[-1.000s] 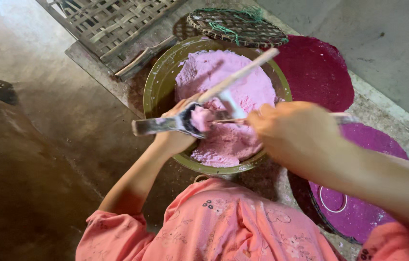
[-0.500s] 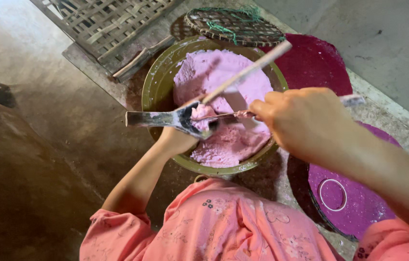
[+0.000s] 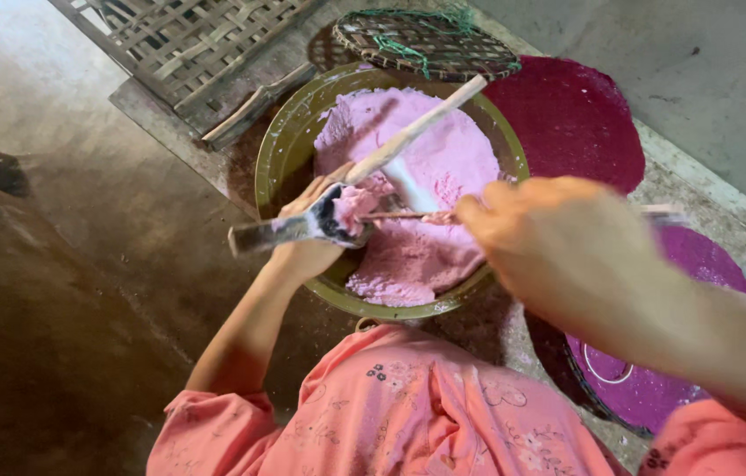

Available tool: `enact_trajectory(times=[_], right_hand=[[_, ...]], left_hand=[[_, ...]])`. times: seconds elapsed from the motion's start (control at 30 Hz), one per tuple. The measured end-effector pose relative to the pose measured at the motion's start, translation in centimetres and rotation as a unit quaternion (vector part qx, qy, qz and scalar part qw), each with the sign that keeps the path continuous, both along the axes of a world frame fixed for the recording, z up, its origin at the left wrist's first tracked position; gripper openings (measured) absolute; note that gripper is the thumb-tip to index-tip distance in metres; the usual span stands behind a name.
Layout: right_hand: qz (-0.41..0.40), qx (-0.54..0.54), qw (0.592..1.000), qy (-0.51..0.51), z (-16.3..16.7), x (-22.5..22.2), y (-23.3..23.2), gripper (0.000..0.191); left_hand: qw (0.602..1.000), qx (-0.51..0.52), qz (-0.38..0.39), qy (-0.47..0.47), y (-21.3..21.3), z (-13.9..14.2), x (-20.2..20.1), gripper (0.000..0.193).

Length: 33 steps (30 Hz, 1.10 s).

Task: The person sits at a low table and presses pink paste from a large basin into a handheld mold press, extruding round pink cakes onto magenta trays. They repeatedly fill the mold, press the plunger to release a formed cake, and place finished cakes onto stacked trays.

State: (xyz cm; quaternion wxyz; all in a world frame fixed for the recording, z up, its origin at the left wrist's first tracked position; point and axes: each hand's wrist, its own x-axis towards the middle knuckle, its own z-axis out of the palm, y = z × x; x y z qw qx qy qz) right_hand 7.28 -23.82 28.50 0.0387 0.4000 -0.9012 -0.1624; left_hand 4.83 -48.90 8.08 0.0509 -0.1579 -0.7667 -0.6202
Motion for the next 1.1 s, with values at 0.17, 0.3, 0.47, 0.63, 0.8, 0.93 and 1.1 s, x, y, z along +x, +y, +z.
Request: enact_trajectory(times=[0.17,0.3,0.47,0.63,0.8,0.93,1.1], right_hand=[[0.041,0.094,0.994,0.043,-4.1,-0.7,-2.8,0.009],[0.066,0.022,0.995,0.076,-7.4,-0.3,-5.0,0.013],[-0.067,-0.107,0.991,-0.045,-3.0,-0.1,0.2,0.031],[-0.053,-0.431,0.885,-0.169,-9.0,-2.0,-1.9,0.052],[-0.116,-0.479,0.806,-0.329,-15.7,-0.1,-2.4,0.060],[-0.184,-0.459,0.754,-0.433,-14.5,-2.3,-0.4,0.057],[-0.254,-0.491,0.698,-0.456,-15.0,-3.6,-1.8,0.051]], left_hand=[[0.917,-0.307,0.076,0.242,0.3,0.5,-0.4,0.020],[0.953,-0.210,0.055,0.211,1.8,-1.1,0.0,0.052],[0.995,0.033,0.062,0.066,-0.3,-1.7,-1.1,0.014],[0.947,-0.132,0.222,0.189,0.0,0.2,-0.5,0.029],[0.900,-0.244,0.262,0.248,-1.5,3.1,-0.9,0.032],[0.916,-0.241,0.237,0.217,-1.9,4.3,-0.8,0.036],[0.921,-0.264,0.232,0.167,0.0,4.0,-1.3,0.047]])
